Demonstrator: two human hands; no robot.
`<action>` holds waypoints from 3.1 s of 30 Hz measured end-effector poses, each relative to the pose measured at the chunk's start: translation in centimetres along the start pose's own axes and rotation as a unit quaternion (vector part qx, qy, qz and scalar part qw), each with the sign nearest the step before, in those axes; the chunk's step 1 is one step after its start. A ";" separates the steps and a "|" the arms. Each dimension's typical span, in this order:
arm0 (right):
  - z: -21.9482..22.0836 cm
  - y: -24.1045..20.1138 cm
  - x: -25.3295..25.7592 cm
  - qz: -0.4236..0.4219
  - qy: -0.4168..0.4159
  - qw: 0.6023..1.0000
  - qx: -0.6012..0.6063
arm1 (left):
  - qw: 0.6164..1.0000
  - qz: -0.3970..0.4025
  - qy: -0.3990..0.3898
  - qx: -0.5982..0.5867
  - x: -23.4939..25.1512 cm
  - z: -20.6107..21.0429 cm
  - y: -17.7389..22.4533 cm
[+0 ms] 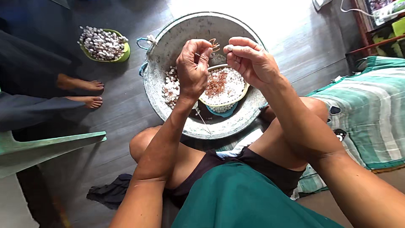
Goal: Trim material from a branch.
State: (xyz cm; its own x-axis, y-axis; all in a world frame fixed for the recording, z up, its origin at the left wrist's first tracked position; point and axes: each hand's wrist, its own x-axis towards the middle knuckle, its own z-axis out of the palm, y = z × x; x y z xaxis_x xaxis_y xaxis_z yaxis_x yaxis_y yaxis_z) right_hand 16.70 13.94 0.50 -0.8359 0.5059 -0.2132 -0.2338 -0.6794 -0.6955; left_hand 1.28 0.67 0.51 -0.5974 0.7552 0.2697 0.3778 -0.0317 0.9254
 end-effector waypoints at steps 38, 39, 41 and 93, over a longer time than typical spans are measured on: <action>0.8 0.7 0.3 0.011 0.031 0.999 0.038 | 0.993 0.028 0.025 0.114 -0.5 -0.2 1.2; 0.8 0.7 0.3 0.012 0.028 0.999 0.042 | 0.993 0.027 0.023 0.116 -0.4 -0.2 1.2; 0.8 0.7 0.3 0.011 0.024 0.998 0.051 | 0.992 0.027 0.021 0.118 -0.4 -0.2 1.2; 1.3 1.4 0.3 -0.048 0.069 0.994 -0.072 | 0.981 0.046 0.021 0.189 -0.7 0.1 1.4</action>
State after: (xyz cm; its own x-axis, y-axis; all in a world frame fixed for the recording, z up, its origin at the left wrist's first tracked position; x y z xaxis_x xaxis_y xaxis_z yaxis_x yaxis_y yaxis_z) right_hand 15.44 12.40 0.36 -0.7341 0.6404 -0.2260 -0.2278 -0.5457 -0.8064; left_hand 2.24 0.17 1.57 -0.5738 0.7330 0.3654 0.6619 0.1522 0.7340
